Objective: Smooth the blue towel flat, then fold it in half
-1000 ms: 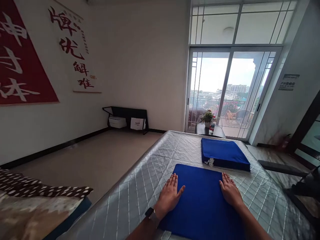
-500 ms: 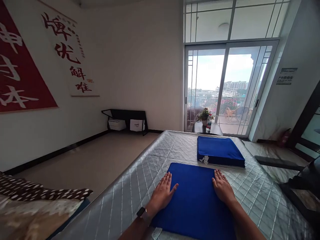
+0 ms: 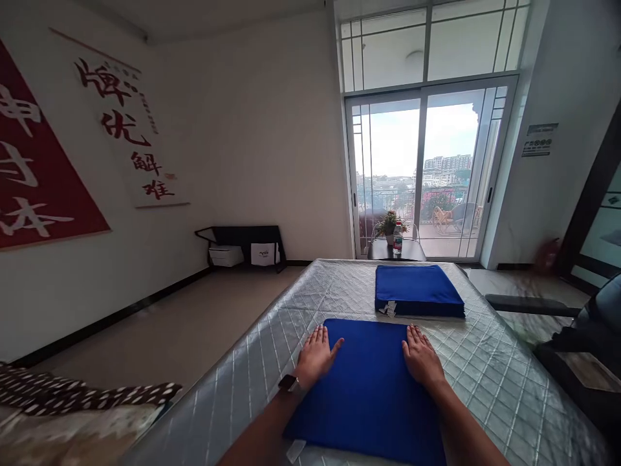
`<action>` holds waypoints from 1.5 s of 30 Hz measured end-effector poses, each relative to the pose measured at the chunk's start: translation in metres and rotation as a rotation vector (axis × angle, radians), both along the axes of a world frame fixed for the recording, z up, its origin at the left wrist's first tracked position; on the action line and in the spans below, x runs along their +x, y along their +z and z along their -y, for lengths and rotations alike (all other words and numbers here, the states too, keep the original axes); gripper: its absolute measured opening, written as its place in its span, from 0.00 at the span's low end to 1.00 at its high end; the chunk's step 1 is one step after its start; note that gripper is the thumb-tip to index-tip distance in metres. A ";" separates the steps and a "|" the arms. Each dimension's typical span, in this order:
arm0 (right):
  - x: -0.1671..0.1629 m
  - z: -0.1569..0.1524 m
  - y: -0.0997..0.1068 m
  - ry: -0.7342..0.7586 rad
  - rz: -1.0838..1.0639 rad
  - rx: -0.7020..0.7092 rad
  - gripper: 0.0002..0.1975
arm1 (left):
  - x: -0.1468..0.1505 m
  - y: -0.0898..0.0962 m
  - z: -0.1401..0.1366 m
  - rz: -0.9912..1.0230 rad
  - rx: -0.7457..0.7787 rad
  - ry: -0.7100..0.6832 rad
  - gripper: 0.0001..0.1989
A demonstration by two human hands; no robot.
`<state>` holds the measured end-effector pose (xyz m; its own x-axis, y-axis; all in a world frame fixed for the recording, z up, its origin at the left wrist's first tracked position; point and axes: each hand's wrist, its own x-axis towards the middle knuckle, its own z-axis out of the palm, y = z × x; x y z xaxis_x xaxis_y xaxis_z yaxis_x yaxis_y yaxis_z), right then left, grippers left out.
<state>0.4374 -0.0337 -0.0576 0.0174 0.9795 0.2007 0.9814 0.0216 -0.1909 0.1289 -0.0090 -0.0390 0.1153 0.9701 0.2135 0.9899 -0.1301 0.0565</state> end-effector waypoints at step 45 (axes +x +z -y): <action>0.008 -0.010 -0.011 0.011 0.126 -0.003 0.33 | -0.008 -0.036 -0.041 0.180 0.108 -0.065 0.37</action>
